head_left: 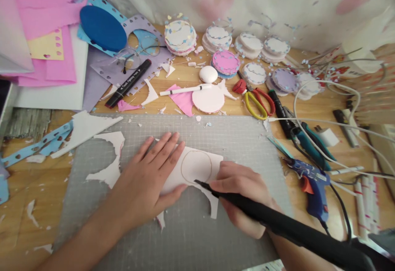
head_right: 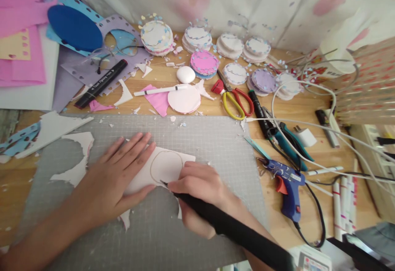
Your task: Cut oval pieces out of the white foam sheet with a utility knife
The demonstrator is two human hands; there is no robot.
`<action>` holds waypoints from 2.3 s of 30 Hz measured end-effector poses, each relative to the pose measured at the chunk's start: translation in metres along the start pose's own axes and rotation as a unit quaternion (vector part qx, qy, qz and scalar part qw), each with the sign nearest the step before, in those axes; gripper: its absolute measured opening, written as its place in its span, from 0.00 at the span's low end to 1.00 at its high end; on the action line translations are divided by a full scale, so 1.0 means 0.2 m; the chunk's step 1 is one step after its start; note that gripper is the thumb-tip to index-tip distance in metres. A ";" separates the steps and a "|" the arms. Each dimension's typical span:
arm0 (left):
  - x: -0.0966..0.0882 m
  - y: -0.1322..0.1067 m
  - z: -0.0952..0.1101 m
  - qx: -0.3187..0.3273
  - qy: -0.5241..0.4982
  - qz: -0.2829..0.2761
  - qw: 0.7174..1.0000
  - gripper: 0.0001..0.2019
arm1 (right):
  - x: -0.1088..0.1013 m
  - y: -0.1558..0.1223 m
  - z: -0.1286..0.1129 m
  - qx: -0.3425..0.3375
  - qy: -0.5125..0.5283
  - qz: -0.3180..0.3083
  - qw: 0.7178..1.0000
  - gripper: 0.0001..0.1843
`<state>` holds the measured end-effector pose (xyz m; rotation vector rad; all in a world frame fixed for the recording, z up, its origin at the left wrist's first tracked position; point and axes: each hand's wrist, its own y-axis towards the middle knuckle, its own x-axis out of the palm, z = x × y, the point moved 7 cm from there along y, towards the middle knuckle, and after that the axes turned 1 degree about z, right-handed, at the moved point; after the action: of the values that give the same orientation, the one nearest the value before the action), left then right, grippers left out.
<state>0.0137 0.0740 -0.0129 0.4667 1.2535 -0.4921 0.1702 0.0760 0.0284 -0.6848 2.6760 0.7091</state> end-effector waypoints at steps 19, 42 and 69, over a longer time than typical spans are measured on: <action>0.01 0.01 0.00 0.009 0.003 -0.005 1.000 0.33 | 0.09 -0.03 0.05 0.015 -0.048 -0.195 0.979 0.10; 0.01 0.01 0.01 0.029 0.026 0.005 0.999 0.34 | -0.02 -0.06 0.08 0.073 0.052 -0.152 0.984 0.10; 0.01 0.01 0.00 0.027 0.020 0.002 0.999 0.35 | -0.04 -0.01 0.08 0.046 0.076 -0.204 0.975 0.12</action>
<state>0.0151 0.0757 -0.0152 0.5272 1.2791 -0.5163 0.1803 0.0871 0.0173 -1.2583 2.5508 0.4352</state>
